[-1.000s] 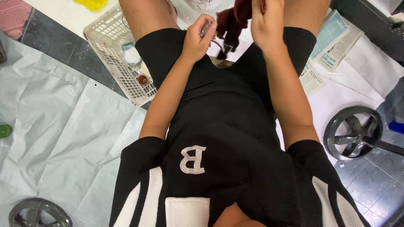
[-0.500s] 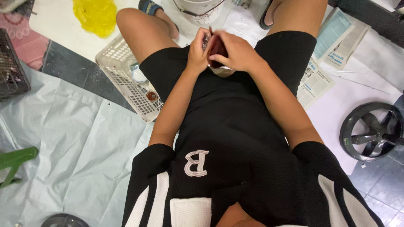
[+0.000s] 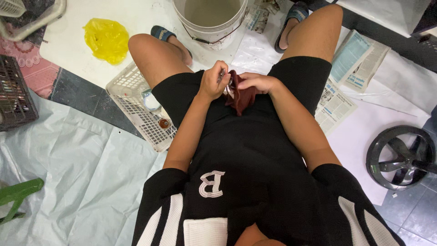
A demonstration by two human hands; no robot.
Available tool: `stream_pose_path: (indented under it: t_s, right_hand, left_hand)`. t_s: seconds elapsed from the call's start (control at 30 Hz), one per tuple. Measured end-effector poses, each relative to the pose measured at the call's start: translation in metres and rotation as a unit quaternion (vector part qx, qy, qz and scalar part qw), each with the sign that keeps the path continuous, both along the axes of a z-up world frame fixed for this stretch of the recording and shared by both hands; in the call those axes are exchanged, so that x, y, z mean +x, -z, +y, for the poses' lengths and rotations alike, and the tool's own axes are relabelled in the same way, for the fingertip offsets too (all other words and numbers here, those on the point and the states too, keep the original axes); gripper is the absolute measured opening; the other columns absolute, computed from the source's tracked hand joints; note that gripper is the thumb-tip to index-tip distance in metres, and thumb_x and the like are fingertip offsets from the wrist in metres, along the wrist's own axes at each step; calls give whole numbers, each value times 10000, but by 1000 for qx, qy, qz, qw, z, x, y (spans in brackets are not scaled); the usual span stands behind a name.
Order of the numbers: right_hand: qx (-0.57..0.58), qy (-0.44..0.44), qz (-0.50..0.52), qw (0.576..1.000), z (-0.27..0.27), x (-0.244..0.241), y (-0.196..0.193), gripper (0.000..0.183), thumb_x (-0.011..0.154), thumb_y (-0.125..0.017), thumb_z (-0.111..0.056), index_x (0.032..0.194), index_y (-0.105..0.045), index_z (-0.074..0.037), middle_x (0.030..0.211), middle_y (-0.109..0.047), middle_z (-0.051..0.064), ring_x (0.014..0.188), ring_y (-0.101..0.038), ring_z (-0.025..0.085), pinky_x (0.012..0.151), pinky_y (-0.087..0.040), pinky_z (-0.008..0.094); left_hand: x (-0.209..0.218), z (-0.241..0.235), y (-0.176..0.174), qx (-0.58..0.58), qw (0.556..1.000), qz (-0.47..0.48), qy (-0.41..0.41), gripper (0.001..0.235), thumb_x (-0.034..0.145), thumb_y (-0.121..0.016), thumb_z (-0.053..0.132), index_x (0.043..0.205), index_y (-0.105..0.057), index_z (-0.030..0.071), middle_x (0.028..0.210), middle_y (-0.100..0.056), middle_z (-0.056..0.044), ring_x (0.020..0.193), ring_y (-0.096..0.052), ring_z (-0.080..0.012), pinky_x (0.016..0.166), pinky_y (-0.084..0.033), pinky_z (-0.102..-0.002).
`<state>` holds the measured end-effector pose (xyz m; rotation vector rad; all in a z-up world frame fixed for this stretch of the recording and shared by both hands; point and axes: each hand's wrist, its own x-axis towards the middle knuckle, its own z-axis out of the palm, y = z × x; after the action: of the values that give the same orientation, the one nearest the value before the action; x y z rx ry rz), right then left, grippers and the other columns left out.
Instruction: The person sits on the floor and dries various small dishes and cups using a maroon cloth. They pick up each item from a white plastic basket, wipe it dry, and place it back into the basket. A bucket of water is visible nearby.
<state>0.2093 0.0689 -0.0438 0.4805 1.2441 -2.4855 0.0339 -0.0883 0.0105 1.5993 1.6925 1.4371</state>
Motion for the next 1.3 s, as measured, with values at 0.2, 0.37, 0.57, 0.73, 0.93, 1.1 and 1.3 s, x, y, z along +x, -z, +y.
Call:
stream_pose_path:
  t_s: [0.2,0.37,0.57,0.73,0.93,1.1,1.3]
  right_hand:
    - [408,86,108,903,-1,-4,-25,347,880,-788,-234,1129,-678,-18,972,-721,88,899,-662,161,829,-552,325]
    - [593,183,93,779,-6,-12,-53,398,813,-850,-233,1104,-664,-35,956,-709,123,861,-700,273,782,-538,347]
    - [761,183,205,588,-1,-21,-73,548,714,-921,-251,1181,-674,-106,1048,-682,47,956,-677,246,824,-435,392]
    - [769,123,340,527,35,-34,-100,544,745,-886,-281,1220,-684,-109,1107,-676,30,943,-644,210,845,-423,383]
    - [688,116,415,584,81,-61,-112,379,745,-791,-296,1026,-738,-47,778,-632,52,644,-596,230,622,-389,363]
    - [590,146,347,715,98,-84,-99,301,815,-632,-224,1032,-703,-27,862,-692,123,715,-647,318,665,-513,391]
    - [460,171,234,839,112,-79,-89,481,1143,-372,-346,1134,-663,37,895,-734,139,810,-755,306,772,-599,381]
  left_hand:
    - [-4,20,-7,-15,997,60,-56,139,1068,-582,197,1016,-539,75,765,-617,-137,685,-651,-323,629,-496,-398]
    - [-4,42,0,-48,994,-29,-90,162,1096,-539,208,1040,-504,60,769,-571,-132,655,-596,-246,631,-479,-364]
    - [-3,43,29,-132,961,-205,-130,297,1164,-471,300,1008,-498,49,754,-528,-57,695,-505,-151,660,-464,-331]
    - [-12,42,12,-241,832,-494,-76,284,1112,-437,344,997,-497,92,717,-522,24,573,-451,-94,508,-344,-265]
    - [-42,55,-13,-175,933,-296,104,290,1136,-518,204,1318,-622,2,1043,-681,-82,929,-602,-124,832,-506,-286]
    - [-74,84,-30,-195,907,-262,266,368,1100,-491,189,1400,-475,-24,1119,-657,-124,1018,-626,-188,916,-529,-337]
    - [-99,122,-60,-428,843,-180,272,427,1078,-409,357,1324,-499,20,769,-640,-76,658,-637,-159,621,-533,-297]
